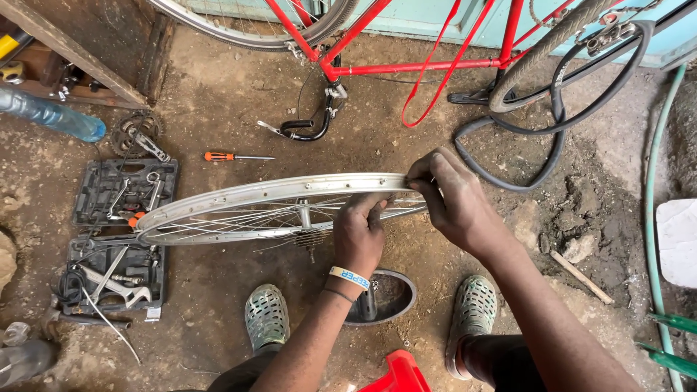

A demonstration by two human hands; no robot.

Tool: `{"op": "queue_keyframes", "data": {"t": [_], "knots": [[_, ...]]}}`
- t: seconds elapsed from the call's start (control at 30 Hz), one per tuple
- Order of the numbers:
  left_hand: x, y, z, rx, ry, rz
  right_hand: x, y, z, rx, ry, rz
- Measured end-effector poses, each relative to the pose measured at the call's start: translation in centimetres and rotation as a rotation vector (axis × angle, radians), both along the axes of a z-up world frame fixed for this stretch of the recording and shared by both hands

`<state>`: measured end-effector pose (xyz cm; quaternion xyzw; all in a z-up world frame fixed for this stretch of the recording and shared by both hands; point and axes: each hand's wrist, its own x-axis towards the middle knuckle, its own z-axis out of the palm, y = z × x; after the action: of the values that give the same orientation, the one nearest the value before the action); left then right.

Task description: The person is sitting on a red stool and working on a bicycle wheel placed on the ground. They use their hands to manipulate the spokes and rim, occasionally picking up small metal parts from a black container to attach to the wheel.

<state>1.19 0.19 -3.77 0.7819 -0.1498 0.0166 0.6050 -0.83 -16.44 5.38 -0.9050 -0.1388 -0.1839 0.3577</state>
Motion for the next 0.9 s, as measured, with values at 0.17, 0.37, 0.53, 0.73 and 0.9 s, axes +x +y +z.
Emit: {"op": "queue_keyframes", "data": {"t": [0.17, 0.37, 0.53, 0.73, 0.9], "knots": [[0.1, 0.1, 0.5, 0.009, 0.003, -0.023, -0.2, -0.2, -0.7, 0.046, -0.017, -0.051], [0.0, 0.1, 0.4, 0.023, 0.016, -0.036, -0.1, -0.2, -0.1, 0.019, -0.02, -0.021], [0.3, 0.4, 0.4, 0.022, 0.012, -0.037, -0.4, -1.1, -1.3, 0.136, 0.029, -0.037], [0.1, 0.1, 0.3, 0.055, 0.005, -0.064, -0.4, -0.9, -0.3, 0.029, 0.032, -0.036], [0.2, 0.1, 1.2, 0.046, 0.021, -0.051, -0.9, -1.2, -0.2, 0.034, 0.053, -0.037]]}}
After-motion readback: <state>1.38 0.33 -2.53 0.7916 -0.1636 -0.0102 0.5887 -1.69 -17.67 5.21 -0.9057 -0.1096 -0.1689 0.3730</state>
